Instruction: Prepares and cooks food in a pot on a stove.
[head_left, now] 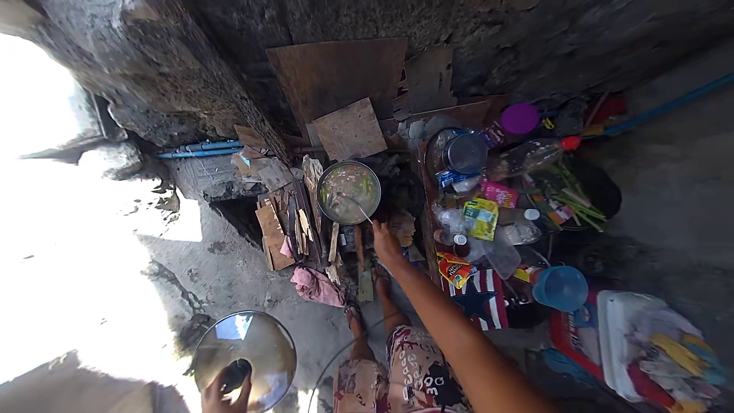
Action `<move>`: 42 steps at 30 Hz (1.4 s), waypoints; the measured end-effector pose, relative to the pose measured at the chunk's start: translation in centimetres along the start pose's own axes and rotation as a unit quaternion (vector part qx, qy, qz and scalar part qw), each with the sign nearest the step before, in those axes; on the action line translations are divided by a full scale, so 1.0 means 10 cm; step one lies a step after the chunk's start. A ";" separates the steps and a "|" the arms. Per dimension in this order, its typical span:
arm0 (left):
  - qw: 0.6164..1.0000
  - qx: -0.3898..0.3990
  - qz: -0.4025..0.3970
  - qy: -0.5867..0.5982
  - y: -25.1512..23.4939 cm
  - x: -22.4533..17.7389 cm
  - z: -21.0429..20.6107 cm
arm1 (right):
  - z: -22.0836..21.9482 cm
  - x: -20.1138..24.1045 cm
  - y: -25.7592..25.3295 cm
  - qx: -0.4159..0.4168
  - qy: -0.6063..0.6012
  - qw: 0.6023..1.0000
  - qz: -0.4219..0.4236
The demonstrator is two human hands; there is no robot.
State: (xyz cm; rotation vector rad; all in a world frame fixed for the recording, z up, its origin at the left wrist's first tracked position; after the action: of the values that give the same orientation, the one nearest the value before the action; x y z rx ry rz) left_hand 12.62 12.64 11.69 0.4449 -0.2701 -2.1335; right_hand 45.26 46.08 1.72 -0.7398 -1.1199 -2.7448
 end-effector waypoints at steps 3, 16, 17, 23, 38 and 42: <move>0.999 0.007 -0.031 0.015 -0.15 0.09 -0.05 | -0.13 -0.01 0.08 -0.037 -0.016 0.999 0.024; 0.979 0.025 -0.202 0.025 -0.81 -0.47 -0.34 | -0.37 -0.39 0.99 -0.153 -0.378 0.912 0.051; 0.976 0.033 -0.215 0.021 -0.85 -0.55 -0.33 | -0.47 -0.60 1.19 -0.166 -0.421 0.890 0.057; 0.950 0.052 -0.308 0.002 -1.00 -1.09 -0.40 | -1.58 -2.19 2.62 -0.358 -0.508 0.755 -0.208; 0.914 0.052 -0.399 -0.053 -1.31 -3.26 -0.94 | -2.68 -3.54 1.59 -0.343 -0.609 0.556 -0.450; 0.914 0.069 -0.396 -0.057 -1.40 -3.82 -1.28 | -2.87 -3.82 1.53 -0.317 -0.562 0.556 -0.523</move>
State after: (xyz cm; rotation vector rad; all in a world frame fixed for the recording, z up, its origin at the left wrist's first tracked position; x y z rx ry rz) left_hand 27.31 51.78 3.16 0.5794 -0.3466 -2.9560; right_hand 71.21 11.71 -24.01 -3.2111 -0.4862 -3.4980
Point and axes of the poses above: each hand's wrist, its own y-axis away from the middle knuckle, its own z-axis out of the back of the hand, x = y × z, the point moved 5 cm from there along -y, towards the middle knuckle, and after that the axes turned 6 degrees about z, right-handed, at the moved point
